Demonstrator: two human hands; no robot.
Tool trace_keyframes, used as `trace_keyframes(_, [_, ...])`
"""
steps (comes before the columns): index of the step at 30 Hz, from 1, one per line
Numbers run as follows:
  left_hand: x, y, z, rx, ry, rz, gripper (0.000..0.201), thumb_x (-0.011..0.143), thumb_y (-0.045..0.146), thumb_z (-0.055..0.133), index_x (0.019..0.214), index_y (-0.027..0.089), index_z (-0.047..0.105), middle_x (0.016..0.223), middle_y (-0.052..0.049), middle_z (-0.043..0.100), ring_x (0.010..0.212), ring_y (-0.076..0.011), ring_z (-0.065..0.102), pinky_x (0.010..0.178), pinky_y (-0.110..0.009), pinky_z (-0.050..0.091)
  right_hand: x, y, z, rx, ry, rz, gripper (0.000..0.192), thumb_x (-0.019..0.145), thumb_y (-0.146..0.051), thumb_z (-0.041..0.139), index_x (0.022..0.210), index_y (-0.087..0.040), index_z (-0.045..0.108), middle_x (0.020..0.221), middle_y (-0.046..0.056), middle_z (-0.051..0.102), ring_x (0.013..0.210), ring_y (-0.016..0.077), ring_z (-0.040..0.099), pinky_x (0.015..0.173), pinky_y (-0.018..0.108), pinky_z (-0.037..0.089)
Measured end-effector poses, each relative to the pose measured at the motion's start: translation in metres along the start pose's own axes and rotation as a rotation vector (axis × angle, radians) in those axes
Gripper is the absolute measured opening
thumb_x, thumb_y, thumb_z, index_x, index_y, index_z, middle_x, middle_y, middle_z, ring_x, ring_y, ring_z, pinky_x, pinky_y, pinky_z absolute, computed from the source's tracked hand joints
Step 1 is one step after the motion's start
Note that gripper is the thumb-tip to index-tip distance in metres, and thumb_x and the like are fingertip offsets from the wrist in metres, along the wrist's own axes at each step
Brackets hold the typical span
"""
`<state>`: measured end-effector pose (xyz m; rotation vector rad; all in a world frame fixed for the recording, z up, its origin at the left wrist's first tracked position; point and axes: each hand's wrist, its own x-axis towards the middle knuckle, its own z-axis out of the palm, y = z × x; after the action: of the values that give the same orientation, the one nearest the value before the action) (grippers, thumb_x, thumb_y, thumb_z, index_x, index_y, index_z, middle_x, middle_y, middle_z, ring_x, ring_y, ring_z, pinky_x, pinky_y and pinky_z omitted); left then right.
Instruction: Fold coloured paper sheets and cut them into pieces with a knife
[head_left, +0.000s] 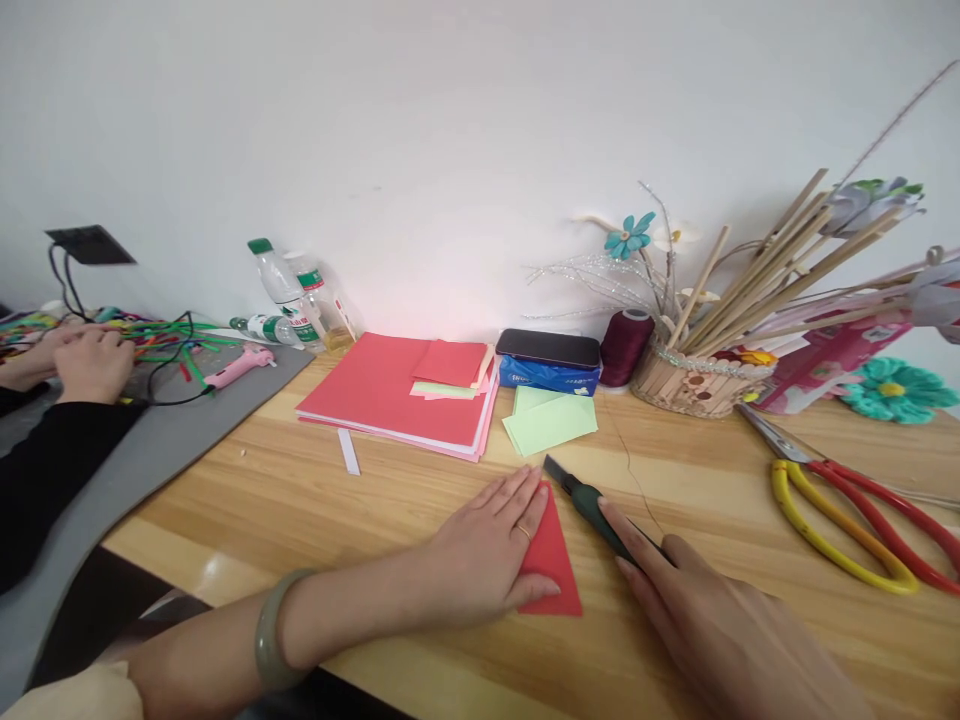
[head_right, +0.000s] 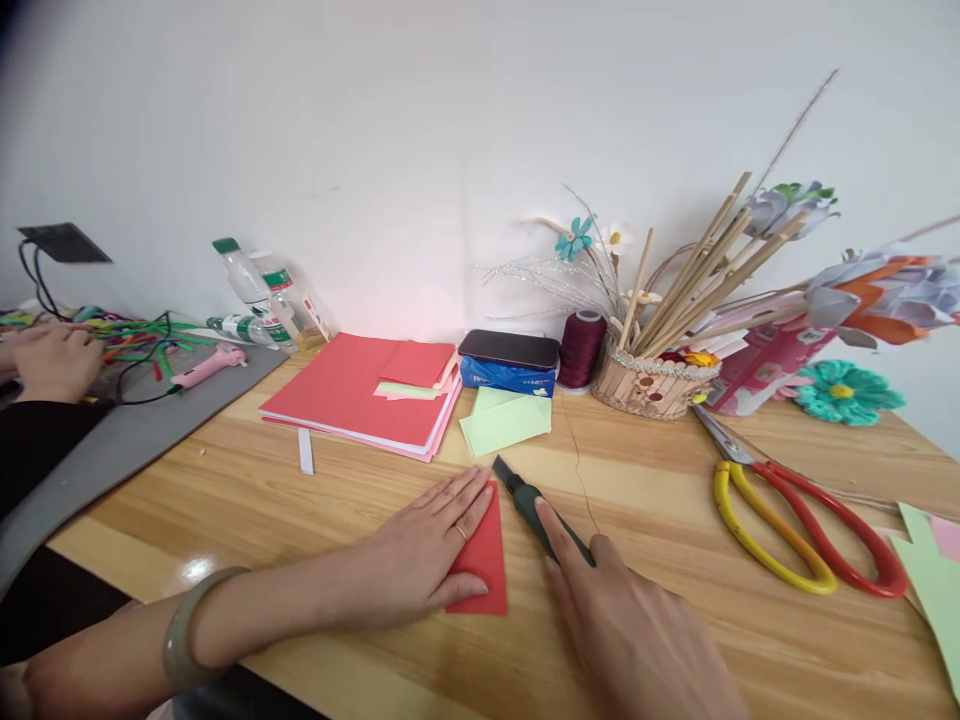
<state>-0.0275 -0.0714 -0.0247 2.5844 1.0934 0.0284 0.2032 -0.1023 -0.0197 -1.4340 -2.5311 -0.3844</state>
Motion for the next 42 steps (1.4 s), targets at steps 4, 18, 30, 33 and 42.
trace_keyframes(4, [0.001, 0.003, -0.012, -0.164, 0.053, -0.076, 0.071, 0.085, 0.046, 0.048, 0.141, 0.009, 0.023, 0.148, -0.016, 0.021, 0.136, -0.025, 0.017, 0.111, -0.035, 0.018, -0.008, 0.023, 0.003, 0.082, 0.013, 0.066, 0.045, 0.094, -0.03, 0.027, 0.137, -0.023, 0.036, 0.091, 0.006, 0.07, 0.049, 0.017, 0.065, 0.036, 0.027, 0.049])
trace_keyframes(18, [0.025, -0.014, -0.049, -0.141, -0.096, -0.149, 0.036, 0.065, 0.03, 0.075, 0.093, 0.021, 0.054, 0.102, -0.003, 0.051, 0.093, -0.0186, 0.052, 0.074, -0.024, 0.041, 0.029, 0.073, 0.009, 0.379, -0.012, 0.386, 0.067, 0.082, -0.06, 0.032, 0.133, -0.018, 0.042, 0.122, 0.008, 0.059, 0.101, 0.0276, 0.061, 0.08, 0.043, 0.051])
trace_keyframes(30, [0.019, -0.023, -0.052, -0.172, -0.1, -0.05, 0.01, 0.072, 0.026, 0.07, 0.074, 0.019, 0.063, 0.076, 0.002, 0.061, 0.08, -0.0149, 0.055, 0.066, -0.021, 0.037, 0.021, 0.074, 0.009, 0.545, 0.046, 0.485, 0.066, 0.082, -0.059, 0.036, 0.127, -0.013, 0.048, 0.116, 0.01, 0.062, 0.105, 0.0285, 0.058, 0.086, 0.04, 0.049])
trace_keyframes(33, [0.03, -0.028, -0.062, -0.357, 0.068, -0.16, 0.016, 0.073, 0.032, 0.069, 0.076, 0.018, 0.062, 0.073, 0.004, 0.062, 0.068, -0.0122, 0.058, 0.054, -0.018, 0.037, 0.024, 0.074, 0.008, 0.571, 0.049, 0.513, 0.069, 0.08, -0.061, 0.036, 0.126, -0.011, 0.049, 0.113, 0.011, 0.064, 0.101, 0.0303, 0.06, 0.083, 0.041, 0.05])
trace_keyframes(42, [0.081, -0.055, -0.065, -0.126, 0.43, -0.231, 0.04, 0.079, 0.039, 0.061, 0.112, 0.017, 0.054, 0.117, -0.009, 0.054, 0.113, -0.0258, 0.046, 0.091, -0.037, 0.04, 0.025, 0.077, 0.011, 0.566, 0.055, 0.571, 0.068, 0.077, -0.062, 0.037, 0.122, -0.013, 0.053, 0.116, 0.01, 0.063, 0.109, 0.0294, 0.056, 0.089, 0.042, 0.047])
